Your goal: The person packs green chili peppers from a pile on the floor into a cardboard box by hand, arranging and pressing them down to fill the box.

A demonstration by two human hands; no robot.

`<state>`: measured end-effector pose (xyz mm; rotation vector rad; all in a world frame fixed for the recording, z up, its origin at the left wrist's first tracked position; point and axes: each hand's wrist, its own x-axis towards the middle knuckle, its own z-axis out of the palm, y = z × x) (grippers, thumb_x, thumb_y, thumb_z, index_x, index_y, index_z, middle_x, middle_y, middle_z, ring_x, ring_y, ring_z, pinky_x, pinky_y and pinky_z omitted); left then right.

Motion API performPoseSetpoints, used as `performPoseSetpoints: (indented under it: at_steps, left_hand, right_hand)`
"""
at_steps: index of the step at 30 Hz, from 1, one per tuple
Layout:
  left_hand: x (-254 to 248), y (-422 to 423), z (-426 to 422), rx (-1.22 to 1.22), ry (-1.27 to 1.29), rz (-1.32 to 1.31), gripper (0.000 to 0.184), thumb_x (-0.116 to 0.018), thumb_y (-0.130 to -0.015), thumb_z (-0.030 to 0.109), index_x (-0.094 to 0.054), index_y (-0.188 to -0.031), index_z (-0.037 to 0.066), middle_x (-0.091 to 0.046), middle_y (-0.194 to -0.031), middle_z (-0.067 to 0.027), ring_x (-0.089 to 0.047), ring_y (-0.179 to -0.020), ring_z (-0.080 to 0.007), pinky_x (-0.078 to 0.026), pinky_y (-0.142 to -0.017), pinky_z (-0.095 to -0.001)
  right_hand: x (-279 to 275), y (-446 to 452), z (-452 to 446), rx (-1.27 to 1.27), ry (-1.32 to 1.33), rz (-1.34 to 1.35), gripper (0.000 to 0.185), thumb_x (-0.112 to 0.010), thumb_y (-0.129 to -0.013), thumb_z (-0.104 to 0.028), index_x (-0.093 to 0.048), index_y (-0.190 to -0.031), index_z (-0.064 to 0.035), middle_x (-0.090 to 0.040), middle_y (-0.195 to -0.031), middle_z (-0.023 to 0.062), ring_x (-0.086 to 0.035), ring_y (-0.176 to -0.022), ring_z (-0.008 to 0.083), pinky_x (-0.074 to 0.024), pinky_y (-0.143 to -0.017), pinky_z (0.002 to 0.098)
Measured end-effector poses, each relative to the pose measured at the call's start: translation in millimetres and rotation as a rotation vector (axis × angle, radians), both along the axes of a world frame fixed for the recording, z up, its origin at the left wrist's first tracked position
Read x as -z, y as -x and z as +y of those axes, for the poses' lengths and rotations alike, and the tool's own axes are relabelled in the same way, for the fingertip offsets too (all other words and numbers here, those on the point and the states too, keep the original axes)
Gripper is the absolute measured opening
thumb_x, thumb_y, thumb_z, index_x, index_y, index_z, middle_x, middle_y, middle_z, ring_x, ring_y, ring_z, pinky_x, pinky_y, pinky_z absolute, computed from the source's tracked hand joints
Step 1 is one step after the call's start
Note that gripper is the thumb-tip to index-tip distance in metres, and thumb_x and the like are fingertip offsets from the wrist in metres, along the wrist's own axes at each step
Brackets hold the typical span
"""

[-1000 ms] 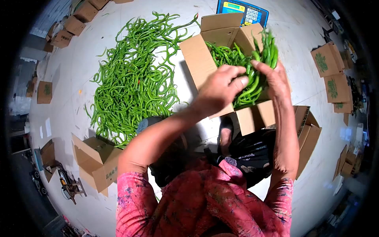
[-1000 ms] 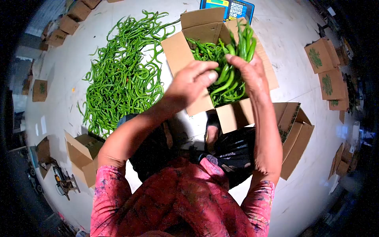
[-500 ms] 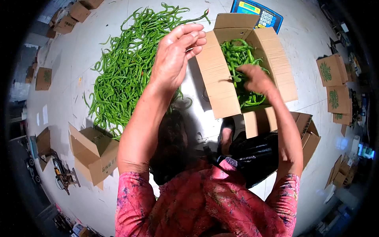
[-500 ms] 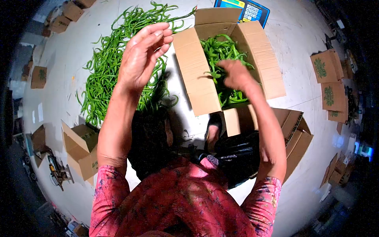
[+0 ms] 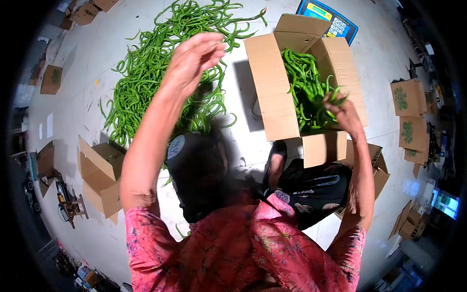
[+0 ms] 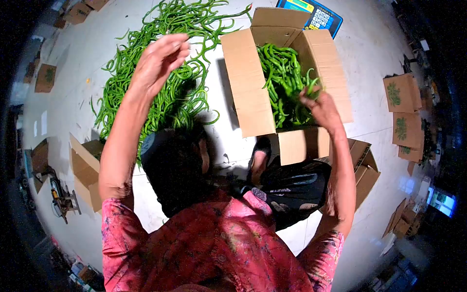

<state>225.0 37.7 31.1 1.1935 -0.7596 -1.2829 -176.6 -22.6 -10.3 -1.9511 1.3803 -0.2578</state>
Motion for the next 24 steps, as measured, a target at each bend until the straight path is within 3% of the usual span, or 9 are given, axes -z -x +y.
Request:
performPoseSetpoints:
  at_steps: [1,7,10,11,15,20,21,23,24]
  left_hand:
    - [11,-14,10,-0.017,-0.041,-0.018,0.027,-0.055,-0.095,0.011,-0.058,-0.116,-0.004,-0.064,-0.099,-0.0095,-0.062,-0.087,-0.0143,-0.052,-0.075,-0.0219]
    - [125,-92,97,-0.109,-0.283,0.118,0.021,-0.053,-0.096,0.01,-0.057,-0.114,0.001,-0.064,-0.091,-0.0072,-0.062,-0.074,-0.0109,-0.051,-0.059,-0.0192]
    - [150,-84,148,-0.268,-0.495,0.104,0.021,-0.05,-0.097,0.009,-0.057,-0.114,0.001,-0.065,-0.09,-0.0068,-0.062,-0.071,-0.0106,-0.051,-0.057,-0.02]
    - [157,-82,162,-0.282,-0.529,0.129,0.021,-0.049,-0.097,0.009,-0.057,-0.114,0.001,-0.065,-0.09,-0.0067,-0.062,-0.071,-0.0105,-0.051,-0.057,-0.0202]
    - [190,-76,214,-0.414,-0.669,0.186,0.018,-0.048,-0.096,0.005,-0.057,-0.111,0.0,-0.063,-0.081,-0.0074,-0.058,-0.063,-0.0113,-0.047,-0.052,-0.0215]
    - [223,-59,260,-0.507,-0.745,0.308,0.019,-0.049,-0.088,-0.004,-0.056,-0.106,-0.002,-0.056,-0.072,-0.0069,-0.045,-0.051,-0.0106,-0.035,-0.043,-0.0222]
    - [230,-56,270,-0.522,-0.748,0.333,0.022,-0.049,-0.086,-0.007,-0.057,-0.106,-0.003,-0.057,-0.073,-0.008,-0.046,-0.051,-0.0113,-0.034,-0.043,-0.022]
    - [247,-47,290,-0.457,-0.771,0.212,0.027,-0.049,-0.083,-0.008,-0.06,-0.107,-0.003,-0.061,-0.078,-0.0106,-0.049,-0.054,-0.0117,-0.034,-0.044,-0.0223]
    - [224,-37,296,-0.411,-0.758,0.178,0.024,-0.05,-0.084,-0.007,-0.061,-0.106,-0.003,-0.062,-0.077,-0.0094,-0.054,-0.058,-0.0118,-0.036,-0.046,-0.0205]
  right_hand:
    - [-10,-5,1,0.221,-0.109,-0.138,0.022,-0.06,-0.092,-0.019,-0.065,-0.107,-0.0029,-0.067,-0.096,0.0121,-0.063,-0.093,0.0209,-0.0479,-0.085,0.0319]
    - [18,3,-4,-0.026,-0.218,0.114,0.037,-0.061,-0.091,-0.029,-0.061,-0.115,-0.0008,-0.068,-0.101,0.0148,-0.061,-0.097,0.0257,-0.0453,-0.091,0.0374]
    - [2,4,-11,0.3,-0.242,-0.288,0.035,-0.063,-0.091,-0.034,-0.061,-0.106,-0.0018,-0.067,-0.093,0.0093,-0.06,-0.093,0.0243,-0.0435,-0.091,0.0387]
    - [-5,4,-13,0.358,-0.05,-0.29,0.034,-0.061,-0.093,-0.035,-0.06,-0.105,-0.0026,-0.063,-0.085,0.0083,-0.059,-0.083,0.02,-0.046,-0.083,0.0366]
    - [-57,-12,-6,0.545,0.009,-0.535,0.033,-0.059,-0.095,-0.034,-0.059,-0.107,-0.0034,-0.052,-0.07,0.0005,-0.052,-0.065,0.0113,-0.0433,-0.063,0.0253]
    - [-5,-8,-35,0.476,0.008,-0.407,0.047,-0.063,-0.091,-0.038,-0.053,-0.123,-0.005,-0.053,-0.08,0.0018,-0.047,-0.068,0.0084,-0.0392,-0.062,0.0246]
    - [21,2,-44,0.416,-0.104,-0.229,0.061,-0.068,-0.087,-0.04,-0.046,-0.131,-0.0051,-0.061,-0.095,0.0069,-0.056,-0.08,0.0148,-0.0465,-0.072,0.0288]
    - [64,9,-33,0.08,0.229,-0.07,0.079,-0.078,-0.077,-0.032,-0.038,-0.139,-0.0013,-0.059,-0.117,0.0157,-0.059,-0.105,0.0262,-0.0494,-0.087,0.0379]
    - [72,9,-27,0.035,0.173,-0.044,0.081,-0.08,-0.075,-0.025,-0.037,-0.139,-0.0021,-0.056,-0.124,0.0174,-0.055,-0.113,0.0291,-0.0468,-0.094,0.0396]
